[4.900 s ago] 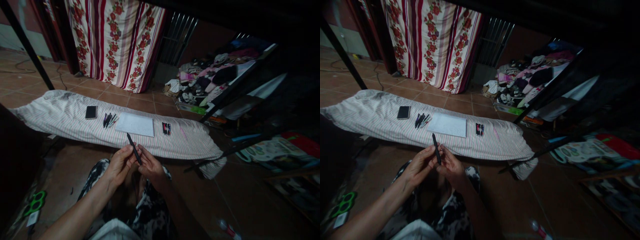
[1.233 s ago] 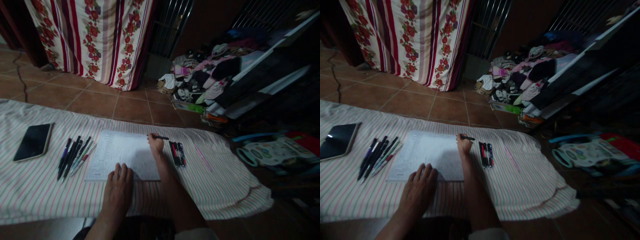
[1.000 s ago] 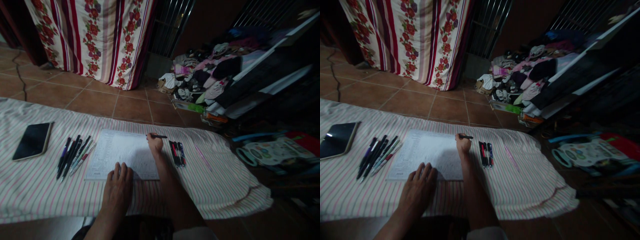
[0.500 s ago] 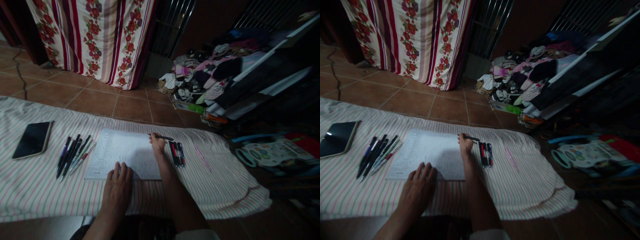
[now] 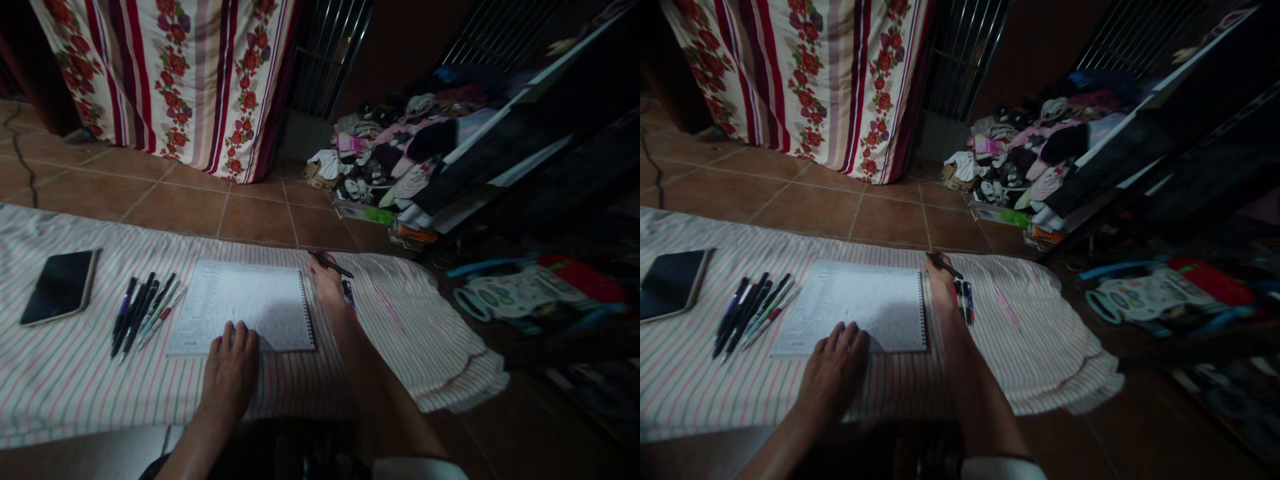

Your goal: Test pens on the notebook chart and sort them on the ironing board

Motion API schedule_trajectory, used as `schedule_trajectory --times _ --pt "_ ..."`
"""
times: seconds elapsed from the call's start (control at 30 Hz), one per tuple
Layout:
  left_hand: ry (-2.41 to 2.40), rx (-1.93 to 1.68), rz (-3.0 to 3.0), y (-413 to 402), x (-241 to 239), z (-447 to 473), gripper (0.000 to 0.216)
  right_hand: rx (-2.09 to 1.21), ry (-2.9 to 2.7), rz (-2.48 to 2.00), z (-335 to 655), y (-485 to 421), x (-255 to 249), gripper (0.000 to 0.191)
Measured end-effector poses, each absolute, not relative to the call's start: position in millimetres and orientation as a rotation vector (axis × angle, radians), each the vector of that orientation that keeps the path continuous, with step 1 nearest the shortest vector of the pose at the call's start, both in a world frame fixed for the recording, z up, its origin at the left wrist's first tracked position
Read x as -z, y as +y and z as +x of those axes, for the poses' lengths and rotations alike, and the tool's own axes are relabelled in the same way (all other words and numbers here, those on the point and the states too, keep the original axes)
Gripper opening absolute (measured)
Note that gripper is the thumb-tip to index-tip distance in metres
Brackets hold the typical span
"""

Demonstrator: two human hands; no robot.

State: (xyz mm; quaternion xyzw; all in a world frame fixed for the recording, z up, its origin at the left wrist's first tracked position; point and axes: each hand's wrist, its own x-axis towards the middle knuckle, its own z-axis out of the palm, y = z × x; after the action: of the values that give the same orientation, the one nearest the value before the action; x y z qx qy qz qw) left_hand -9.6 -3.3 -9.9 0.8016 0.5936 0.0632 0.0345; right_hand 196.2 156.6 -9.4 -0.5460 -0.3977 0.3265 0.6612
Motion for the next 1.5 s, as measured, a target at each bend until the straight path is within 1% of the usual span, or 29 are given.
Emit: schedule_trajectory --times 0.07,0.13,0.2,0.27,0.3,0.37,0.43,0.57,0.63,0.73,0.83,1.0,1.5 --pt "1.823 -0.213 2.475 -2.7 10.0 -11.7 0.035 -0.734 -0.951 -1.313 215.8 143.3 -2.7 0.032" --pt "1.815 -0.251 2.492 -2.7 11.5 -14.2 0.033 -0.693 -1.045 -1.552 241.3 127.2 -14.8 0.033" --pt "1.792 -0.307 2.513 -3.6 13.4 -16.5 0.032 -0.507 -1.185 -1.803 270.1 111.2 -26.1 0.036" --pt "1.777 -0.377 2.527 -5.2 14.5 -18.3 0.03 -0.235 -1.391 -2.126 297.3 97.4 -34.8 0.035" --pt "1.768 -0.418 2.538 -6.1 14.6 -19.1 0.029 -0.154 -1.466 -2.293 308.8 91.4 -37.2 0.035" --pt "1.75 -0.501 2.561 -7.7 14.3 -20.9 0.028 -0.171 -1.658 -2.512 325.6 81.0 -37.3 0.037" --pt "1.737 -0.567 2.571 -8.5 14.3 -23.5 0.027 -0.223 -1.716 -2.556 334.4 72.9 -31.9 0.037" --pt "1.721 -0.668 2.542 -7.9 19.8 -30.9 0.026 -0.484 -1.863 -2.566 338.1 65.3 -16.4 0.043" --pt "1.696 -0.715 2.537 -7.5 25.3 -34.3 0.026 -0.525 -1.899 -2.548 338.7 66.1 -11.7 0.042" --pt "1.656 -0.72 2.554 -7.4 32.8 -38.0 0.026 -0.518 -1.915 -2.539 340.7 70.1 -9.1 0.039" --pt "1.647 -0.66 2.565 -7.6 35.2 -39.4 0.027 -0.512 -1.914 -2.544 342.2 73.7 -7.8 0.039" --pt "1.658 -0.592 2.549 -7.0 31.8 -39.8 0.027 -0.533 -1.906 -2.54 340.9 74.5 -3.4 0.044" --pt "1.659 -0.529 2.498 -7.8 26.6 -38.4 0.023 -0.473 -1.86 -2.56 339.7 71.7 2.7 0.04"
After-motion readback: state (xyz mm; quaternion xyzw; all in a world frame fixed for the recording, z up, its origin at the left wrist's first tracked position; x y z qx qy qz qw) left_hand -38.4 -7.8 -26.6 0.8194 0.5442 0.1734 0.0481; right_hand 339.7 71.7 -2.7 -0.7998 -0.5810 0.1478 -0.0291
